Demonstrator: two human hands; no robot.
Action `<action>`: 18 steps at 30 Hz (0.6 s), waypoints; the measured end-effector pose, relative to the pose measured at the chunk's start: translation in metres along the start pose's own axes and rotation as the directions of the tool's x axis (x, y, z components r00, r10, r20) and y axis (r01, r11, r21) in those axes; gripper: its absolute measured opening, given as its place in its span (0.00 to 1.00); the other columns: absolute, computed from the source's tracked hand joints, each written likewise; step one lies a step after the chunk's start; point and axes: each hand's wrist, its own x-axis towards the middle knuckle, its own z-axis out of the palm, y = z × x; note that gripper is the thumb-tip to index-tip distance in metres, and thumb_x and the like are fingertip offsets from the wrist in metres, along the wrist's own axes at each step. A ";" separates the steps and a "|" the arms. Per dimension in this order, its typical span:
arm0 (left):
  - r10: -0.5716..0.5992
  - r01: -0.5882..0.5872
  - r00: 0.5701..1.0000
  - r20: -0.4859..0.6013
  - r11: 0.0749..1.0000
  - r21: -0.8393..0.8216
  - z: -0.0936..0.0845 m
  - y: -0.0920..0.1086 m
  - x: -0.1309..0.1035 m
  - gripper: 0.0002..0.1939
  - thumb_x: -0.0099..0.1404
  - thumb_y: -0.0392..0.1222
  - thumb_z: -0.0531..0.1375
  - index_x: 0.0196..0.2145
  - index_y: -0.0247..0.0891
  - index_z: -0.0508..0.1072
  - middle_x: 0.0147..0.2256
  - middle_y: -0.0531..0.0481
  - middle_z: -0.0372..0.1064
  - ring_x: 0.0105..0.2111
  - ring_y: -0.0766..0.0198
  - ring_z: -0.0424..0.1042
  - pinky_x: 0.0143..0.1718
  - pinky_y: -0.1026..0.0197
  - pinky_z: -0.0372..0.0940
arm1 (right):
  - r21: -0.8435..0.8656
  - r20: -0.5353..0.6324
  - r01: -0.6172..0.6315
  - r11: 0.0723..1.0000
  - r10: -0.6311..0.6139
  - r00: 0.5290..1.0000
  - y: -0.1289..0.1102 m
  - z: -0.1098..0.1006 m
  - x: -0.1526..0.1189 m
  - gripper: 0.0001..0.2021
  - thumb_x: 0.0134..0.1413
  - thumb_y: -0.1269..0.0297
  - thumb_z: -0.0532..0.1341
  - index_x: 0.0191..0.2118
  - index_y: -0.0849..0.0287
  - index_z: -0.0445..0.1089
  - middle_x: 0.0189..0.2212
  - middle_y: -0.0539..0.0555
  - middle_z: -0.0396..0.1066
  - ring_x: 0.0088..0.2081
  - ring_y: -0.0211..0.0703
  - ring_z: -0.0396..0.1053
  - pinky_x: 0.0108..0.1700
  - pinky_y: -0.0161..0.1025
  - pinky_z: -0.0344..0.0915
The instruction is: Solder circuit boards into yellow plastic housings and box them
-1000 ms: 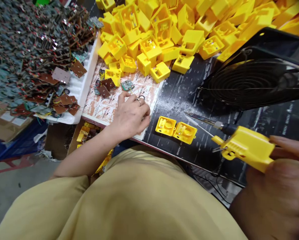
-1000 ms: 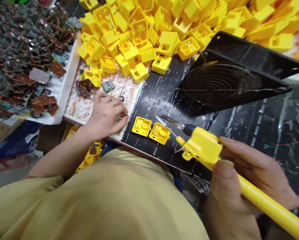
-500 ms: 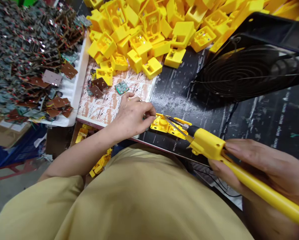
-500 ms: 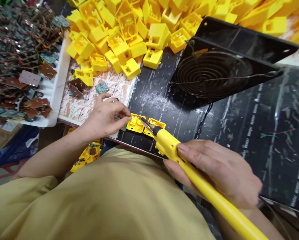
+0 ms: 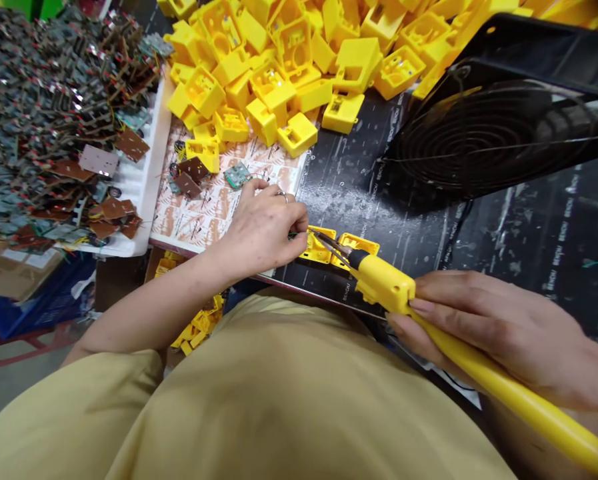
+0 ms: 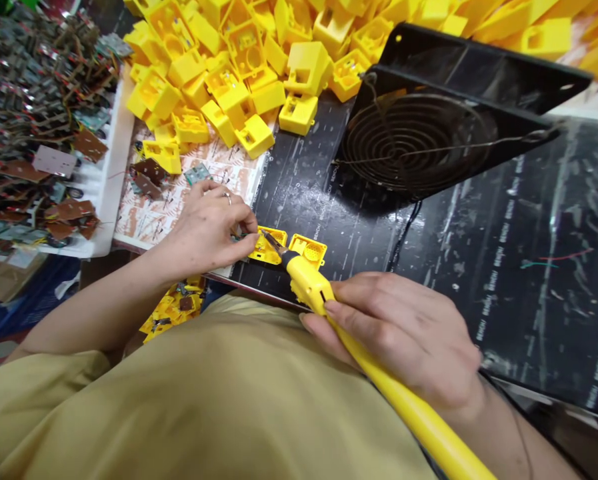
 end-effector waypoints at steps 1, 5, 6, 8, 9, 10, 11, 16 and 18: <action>0.009 -0.009 1.000 0.006 1.000 0.005 0.000 0.000 0.001 0.07 0.57 0.39 0.56 0.26 0.39 0.74 0.24 0.51 0.71 0.35 0.57 0.68 0.55 0.42 0.55 | 0.009 0.009 0.028 1.000 -0.028 1.000 -0.001 -0.001 0.003 0.08 0.63 0.64 0.63 0.32 0.58 0.68 0.27 0.51 0.72 0.30 0.34 0.72 0.37 0.34 0.74; 0.046 -0.046 0.999 0.004 0.999 0.020 0.001 0.001 0.004 0.06 0.55 0.39 0.57 0.24 0.39 0.73 0.24 0.51 0.70 0.36 0.55 0.68 0.54 0.40 0.56 | 0.044 0.006 0.135 0.990 -0.135 0.991 -0.004 -0.008 0.010 0.09 0.54 0.71 0.69 0.37 0.60 0.68 0.30 0.53 0.73 0.31 0.37 0.73 0.35 0.36 0.74; 0.054 -0.053 0.999 -0.003 0.998 0.022 0.001 0.001 0.005 0.06 0.55 0.39 0.57 0.24 0.40 0.72 0.24 0.51 0.70 0.36 0.55 0.68 0.54 0.40 0.56 | 0.046 0.012 0.140 0.989 -0.141 0.990 -0.005 -0.011 0.010 0.09 0.54 0.71 0.69 0.38 0.60 0.68 0.30 0.53 0.73 0.31 0.37 0.73 0.35 0.36 0.74; 0.061 -0.060 0.998 -0.009 0.998 0.019 0.001 0.001 0.006 0.06 0.56 0.39 0.56 0.23 0.40 0.72 0.23 0.51 0.69 0.37 0.55 0.68 0.55 0.39 0.55 | 0.055 0.025 0.113 0.992 -0.114 0.993 -0.003 -0.016 0.006 0.09 0.54 0.72 0.68 0.38 0.59 0.68 0.30 0.52 0.73 0.32 0.37 0.73 0.36 0.35 0.74; 0.059 -0.059 0.998 -0.005 0.998 0.012 0.001 0.001 0.006 0.07 0.56 0.39 0.56 0.23 0.40 0.72 0.23 0.50 0.69 0.37 0.54 0.68 0.55 0.39 0.55 | 0.056 0.033 0.082 0.995 -0.083 0.996 -0.002 -0.019 0.003 0.10 0.54 0.73 0.68 0.39 0.59 0.68 0.31 0.51 0.73 0.34 0.36 0.73 0.37 0.35 0.73; 0.056 -0.056 0.998 0.000 0.998 0.004 0.001 0.001 0.006 0.07 0.56 0.39 0.56 0.23 0.39 0.72 0.23 0.50 0.68 0.37 0.54 0.68 0.55 0.39 0.55 | 0.053 0.041 0.050 0.997 -0.052 0.998 0.000 -0.021 0.000 0.11 0.53 0.74 0.69 0.39 0.58 0.67 0.32 0.51 0.73 0.36 0.36 0.73 0.38 0.34 0.73; 0.052 -0.052 0.999 0.008 0.999 -0.004 0.000 0.001 0.006 0.07 0.56 0.39 0.56 0.23 0.39 0.72 0.23 0.50 0.68 0.37 0.53 0.68 0.55 0.38 0.55 | 0.047 0.038 0.021 0.999 -0.022 0.999 0.003 -0.022 -0.003 0.11 0.53 0.74 0.68 0.40 0.58 0.67 0.33 0.51 0.73 0.37 0.35 0.73 0.39 0.34 0.72; 0.044 -0.044 0.999 0.024 0.999 0.014 -0.002 -0.001 0.006 0.07 0.55 0.38 0.56 0.24 0.39 0.73 0.23 0.49 0.69 0.37 0.53 0.68 0.53 0.38 0.56 | 0.064 0.001 0.049 0.997 -0.050 0.999 0.012 -0.021 -0.011 0.07 0.56 0.71 0.67 0.38 0.58 0.69 0.30 0.51 0.72 0.32 0.34 0.72 0.31 0.31 0.70; 0.047 -0.048 0.999 0.025 0.998 0.031 -0.001 0.000 0.006 0.06 0.55 0.38 0.56 0.24 0.39 0.73 0.24 0.49 0.69 0.37 0.53 0.68 0.53 0.39 0.56 | 0.087 -0.031 -0.048 0.995 0.051 0.998 0.008 -0.020 -0.015 0.09 0.55 0.69 0.69 0.41 0.57 0.72 0.32 0.51 0.73 0.33 0.36 0.73 0.32 0.31 0.71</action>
